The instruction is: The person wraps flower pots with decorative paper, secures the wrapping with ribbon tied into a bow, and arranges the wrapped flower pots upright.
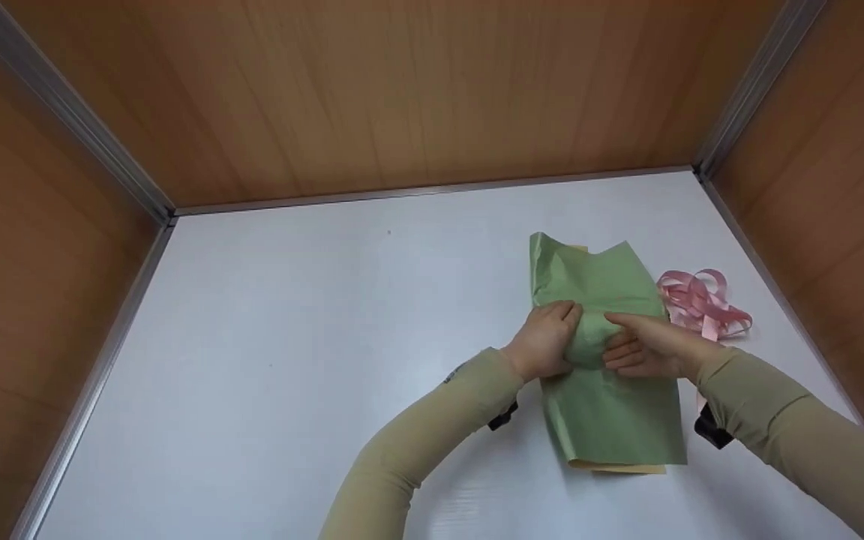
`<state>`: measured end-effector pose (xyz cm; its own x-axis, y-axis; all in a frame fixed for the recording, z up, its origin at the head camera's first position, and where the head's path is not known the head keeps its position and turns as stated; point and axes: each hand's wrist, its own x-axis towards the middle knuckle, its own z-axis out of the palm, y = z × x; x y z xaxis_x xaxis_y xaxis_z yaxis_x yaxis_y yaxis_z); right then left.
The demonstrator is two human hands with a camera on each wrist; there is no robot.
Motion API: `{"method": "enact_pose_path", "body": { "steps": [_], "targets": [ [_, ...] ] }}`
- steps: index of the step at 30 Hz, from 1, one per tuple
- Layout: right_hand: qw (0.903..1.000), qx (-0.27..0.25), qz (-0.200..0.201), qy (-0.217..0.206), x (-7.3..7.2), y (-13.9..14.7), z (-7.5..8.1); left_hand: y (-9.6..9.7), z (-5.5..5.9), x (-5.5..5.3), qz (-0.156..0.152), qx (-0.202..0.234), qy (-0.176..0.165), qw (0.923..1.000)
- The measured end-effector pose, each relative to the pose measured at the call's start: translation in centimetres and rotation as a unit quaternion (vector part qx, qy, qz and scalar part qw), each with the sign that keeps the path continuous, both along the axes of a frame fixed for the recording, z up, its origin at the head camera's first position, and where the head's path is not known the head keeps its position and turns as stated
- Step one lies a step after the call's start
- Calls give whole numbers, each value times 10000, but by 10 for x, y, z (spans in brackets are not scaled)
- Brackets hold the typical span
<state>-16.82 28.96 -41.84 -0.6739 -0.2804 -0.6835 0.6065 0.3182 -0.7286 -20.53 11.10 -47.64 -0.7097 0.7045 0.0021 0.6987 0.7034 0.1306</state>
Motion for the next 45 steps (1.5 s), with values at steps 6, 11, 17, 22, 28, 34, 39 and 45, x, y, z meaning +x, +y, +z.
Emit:
{"method": "enact_pose_path", "body": {
  "steps": [6,11,17,22,28,34,39,45],
  "targets": [
    [9939,-781,-416,-658,8,-10,-15,1,0,0,-55,-130,18,9999],
    [9861,-1227,-768,-811,12,-21,-20,1,-1,-1,-73,-69,-9,9999],
    [9803,-1423,-1195,-675,18,-30,-25,-1,2,-4,-153,-72,-88,9998],
    [9738,-1620,-1475,-602,23,-33,-38,-2,2,-4,-225,-48,-199,9995],
    [9553,-2215,-1863,-608,22,-30,-51,-2,3,-5,-332,36,-222,9992],
    [9412,-2651,-1997,-629,19,-29,-55,-6,8,-9,-251,263,-639,9973],
    [9376,-2794,-1998,-544,19,-28,-58,-7,10,-13,-59,484,-1113,9926],
    [9430,-2618,-1995,-500,17,-27,-60,-8,9,-17,33,735,-1171,9904]
  ]
}}
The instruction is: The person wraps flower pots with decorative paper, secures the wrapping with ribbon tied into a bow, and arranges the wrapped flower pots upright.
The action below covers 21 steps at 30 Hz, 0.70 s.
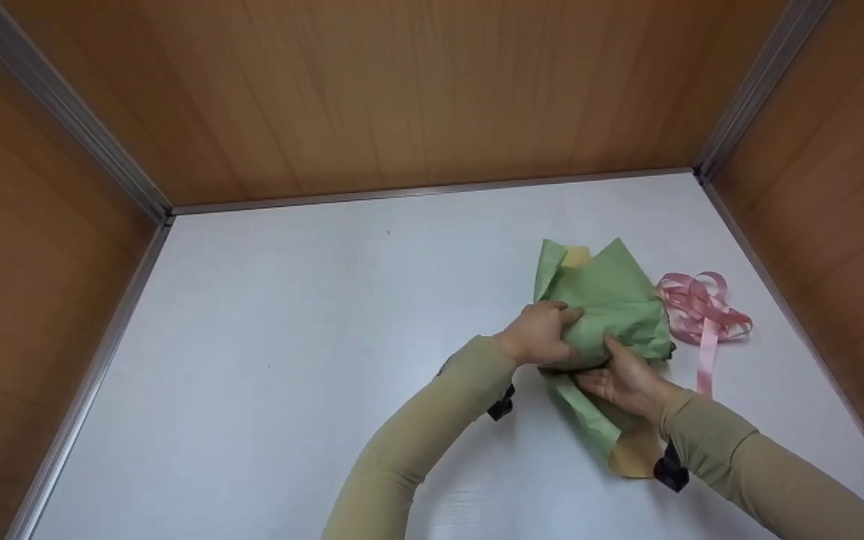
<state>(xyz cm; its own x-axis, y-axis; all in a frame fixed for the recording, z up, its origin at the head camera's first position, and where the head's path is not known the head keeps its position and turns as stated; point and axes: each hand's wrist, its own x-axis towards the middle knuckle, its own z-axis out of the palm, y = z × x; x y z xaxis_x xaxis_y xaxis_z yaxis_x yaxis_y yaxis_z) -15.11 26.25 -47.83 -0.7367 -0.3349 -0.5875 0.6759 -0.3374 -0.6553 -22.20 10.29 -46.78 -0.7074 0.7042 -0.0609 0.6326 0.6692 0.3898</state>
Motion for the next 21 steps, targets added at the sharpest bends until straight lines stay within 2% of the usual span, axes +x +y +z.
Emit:
{"method": "enact_pose_path", "body": {
  "steps": [2,5,8,12,16,21],
  "targets": [
    [9995,308,35,-22,-1,0,1,-2,0,1,96,43,-42,9999],
    [9967,787,197,-55,-3,1,3,-6,0,4,111,86,126,9998],
    [9919,1158,516,-26,-7,3,6,-12,0,9,45,148,390,9991],
    [9807,1623,1085,138,-12,2,8,-23,-1,19,221,269,323,9989],
    [9619,2207,1569,382,-17,-3,8,-36,-3,30,439,412,280,9978],
    [9250,3147,1967,812,-23,-12,9,-50,-6,45,627,615,496,9949]
  ]
}}
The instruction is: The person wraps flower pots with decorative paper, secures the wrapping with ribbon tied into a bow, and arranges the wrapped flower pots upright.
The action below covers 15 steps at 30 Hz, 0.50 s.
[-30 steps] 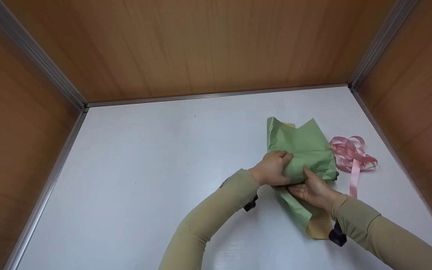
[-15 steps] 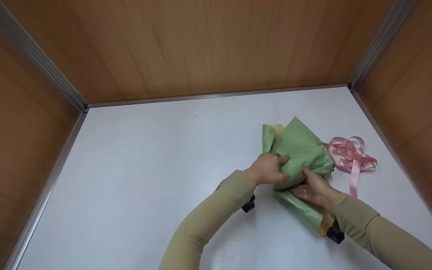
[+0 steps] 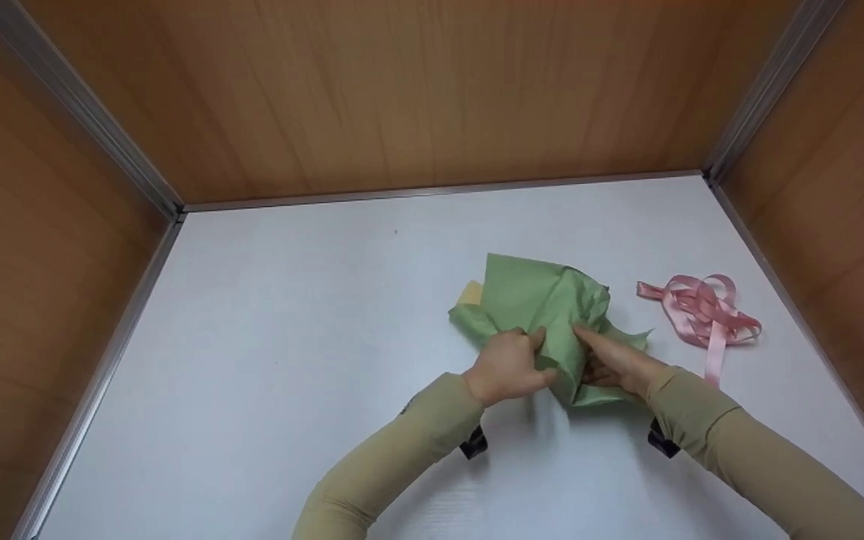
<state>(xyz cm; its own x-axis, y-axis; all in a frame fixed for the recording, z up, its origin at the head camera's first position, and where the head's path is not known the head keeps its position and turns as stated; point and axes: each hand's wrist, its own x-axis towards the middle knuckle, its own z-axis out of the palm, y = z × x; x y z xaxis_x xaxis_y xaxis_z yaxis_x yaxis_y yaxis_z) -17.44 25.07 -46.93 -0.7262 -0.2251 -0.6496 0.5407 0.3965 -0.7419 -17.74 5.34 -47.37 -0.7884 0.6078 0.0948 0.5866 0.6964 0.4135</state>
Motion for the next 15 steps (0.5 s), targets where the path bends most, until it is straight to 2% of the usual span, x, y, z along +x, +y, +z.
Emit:
{"method": "enact_pose_path", "body": {
  "steps": [5,10,13,15],
  "targets": [
    [9972,524,327,413,-6,-11,2,-11,-2,14,168,61,21,9998],
    [9928,807,578,673,-10,-20,3,-20,-2,23,298,148,-142,9993],
    [9858,1137,817,930,-11,-24,2,-24,-2,26,363,132,-229,9990],
    [9763,1529,970,1189,-11,-27,2,-27,-2,27,408,51,-222,9989]
  ]
}}
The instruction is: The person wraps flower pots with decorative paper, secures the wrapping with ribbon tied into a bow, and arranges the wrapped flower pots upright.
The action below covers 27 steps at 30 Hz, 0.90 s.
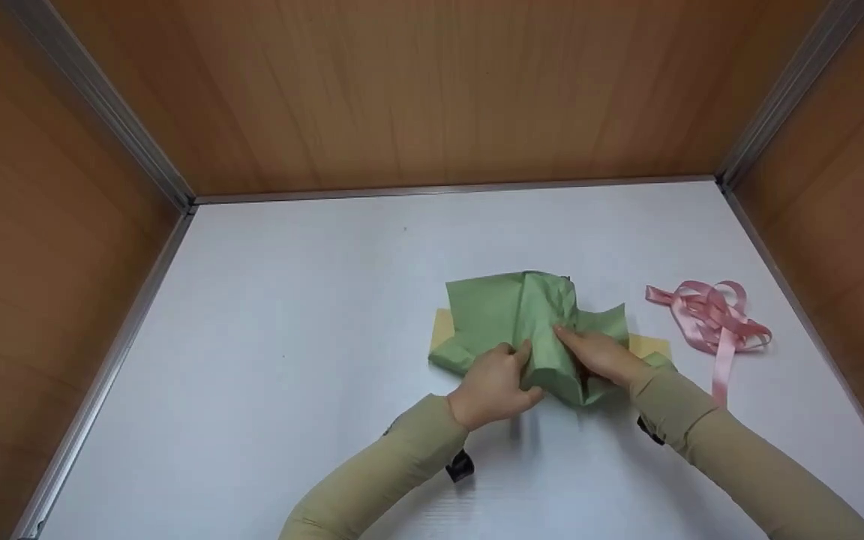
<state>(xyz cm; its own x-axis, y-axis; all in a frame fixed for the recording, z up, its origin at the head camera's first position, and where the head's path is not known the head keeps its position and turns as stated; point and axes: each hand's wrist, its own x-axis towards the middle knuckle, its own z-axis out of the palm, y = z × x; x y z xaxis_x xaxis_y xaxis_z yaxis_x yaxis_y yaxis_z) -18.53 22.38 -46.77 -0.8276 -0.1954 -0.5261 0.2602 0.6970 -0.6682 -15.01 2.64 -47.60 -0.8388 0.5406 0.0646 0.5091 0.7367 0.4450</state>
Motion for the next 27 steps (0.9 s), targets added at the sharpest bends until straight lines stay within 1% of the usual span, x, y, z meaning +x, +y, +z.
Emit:
{"method": "enact_pose_path", "body": {
  "steps": [2,4,6,7,10,11,13,15,18,21,24,27],
  "targets": [
    [9986,431,85,304,3,-1,1,-2,-1,0,12,-157,56,9999],
    [9939,816,112,735,6,-3,2,-5,-1,-1,56,-320,177,9993],
    [9842,1128,68,1364,10,-7,3,-8,-1,-2,122,-445,353,9983],
    [9776,1235,20,1705,12,-10,2,-9,-1,-3,156,-453,479,9977],
    [9538,1348,-86,2685,15,-20,-1,-13,-3,-5,257,-438,928,9944],
    [9472,1326,-64,2918,16,-24,-3,-14,-4,-6,274,-443,1069,9929],
    [9419,1161,81,3150,16,-30,-6,-16,-6,-7,290,-468,1277,9903],
    [9433,1066,245,3133,14,-36,-9,-17,-9,-8,268,-530,1370,9888],
    [9513,1071,356,2867,5,-42,-11,-17,-12,-7,217,-576,1328,9892],
    [9576,1247,307,2578,-4,-46,-10,-18,-12,-6,151,-603,1171,9912],
    [9609,1387,240,2383,-11,-51,-9,-19,-10,-5,89,-649,1032,9925],
    [9646,1342,102,2269,-15,-56,-8,-20,-9,-4,-5,-656,954,9933]
  ]
}}
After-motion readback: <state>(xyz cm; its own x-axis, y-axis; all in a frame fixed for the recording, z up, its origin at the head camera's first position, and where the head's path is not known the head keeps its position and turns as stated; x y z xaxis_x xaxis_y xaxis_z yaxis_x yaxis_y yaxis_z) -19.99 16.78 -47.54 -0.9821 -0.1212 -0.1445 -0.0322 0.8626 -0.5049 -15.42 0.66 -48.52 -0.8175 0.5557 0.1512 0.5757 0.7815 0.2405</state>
